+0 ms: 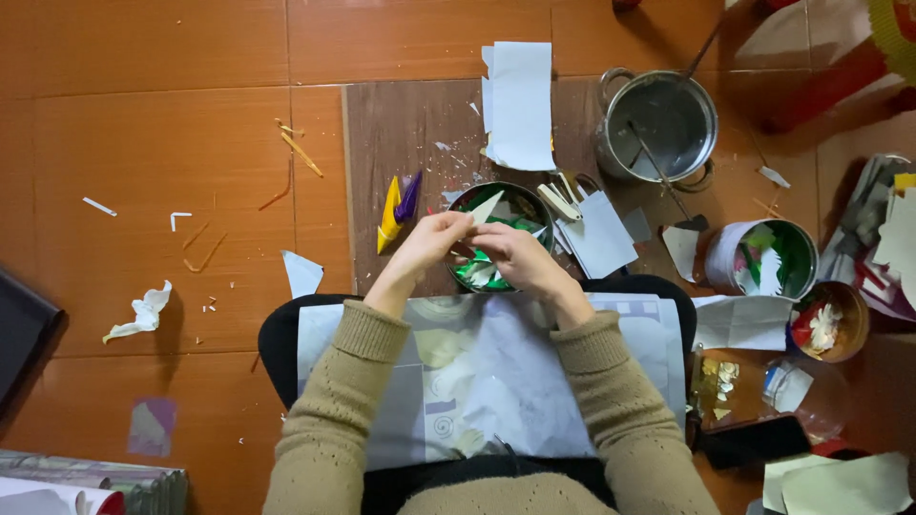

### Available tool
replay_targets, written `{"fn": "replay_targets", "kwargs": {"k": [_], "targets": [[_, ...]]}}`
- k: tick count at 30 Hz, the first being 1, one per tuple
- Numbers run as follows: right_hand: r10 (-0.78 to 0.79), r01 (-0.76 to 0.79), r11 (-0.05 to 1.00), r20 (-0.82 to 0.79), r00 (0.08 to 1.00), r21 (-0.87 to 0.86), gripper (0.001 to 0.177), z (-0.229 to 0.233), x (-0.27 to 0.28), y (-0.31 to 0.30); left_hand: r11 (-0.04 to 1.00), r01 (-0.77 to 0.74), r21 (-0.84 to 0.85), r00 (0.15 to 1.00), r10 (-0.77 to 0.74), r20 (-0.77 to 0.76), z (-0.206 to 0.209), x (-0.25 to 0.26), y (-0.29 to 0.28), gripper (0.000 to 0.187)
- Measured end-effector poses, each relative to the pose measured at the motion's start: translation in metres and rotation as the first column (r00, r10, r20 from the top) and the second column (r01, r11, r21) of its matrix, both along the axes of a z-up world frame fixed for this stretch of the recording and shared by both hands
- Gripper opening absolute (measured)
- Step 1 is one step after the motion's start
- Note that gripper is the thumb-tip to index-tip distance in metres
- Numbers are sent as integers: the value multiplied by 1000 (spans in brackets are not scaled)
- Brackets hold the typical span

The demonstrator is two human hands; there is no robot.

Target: Manually assemble and glue colorful paper shapes to create decorative structures.

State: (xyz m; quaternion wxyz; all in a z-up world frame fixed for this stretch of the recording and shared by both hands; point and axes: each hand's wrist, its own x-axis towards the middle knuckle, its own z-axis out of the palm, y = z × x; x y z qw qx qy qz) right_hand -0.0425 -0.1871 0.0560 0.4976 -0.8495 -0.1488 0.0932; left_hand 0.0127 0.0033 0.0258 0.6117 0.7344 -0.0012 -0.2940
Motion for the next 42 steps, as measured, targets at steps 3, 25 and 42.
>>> {"fn": "replay_targets", "kwargs": {"k": [3, 25, 42], "targets": [[-45, 50, 993, -52, 998, 103, 24, 18, 2, -4, 981, -119, -155, 968, 80, -237, -20, -1, 1, 44], [-371, 274, 924, -453, 810, -267, 27, 25, 7, -40, 947, -180, -266, 975, 135, -179, -8, -4, 2, 36], [-634, 662, 713, -190, 749, 232, 15, 7, 10, 5, 940, -27, -340, 964, -66, -258, -30, -16, -11, 46]]}}
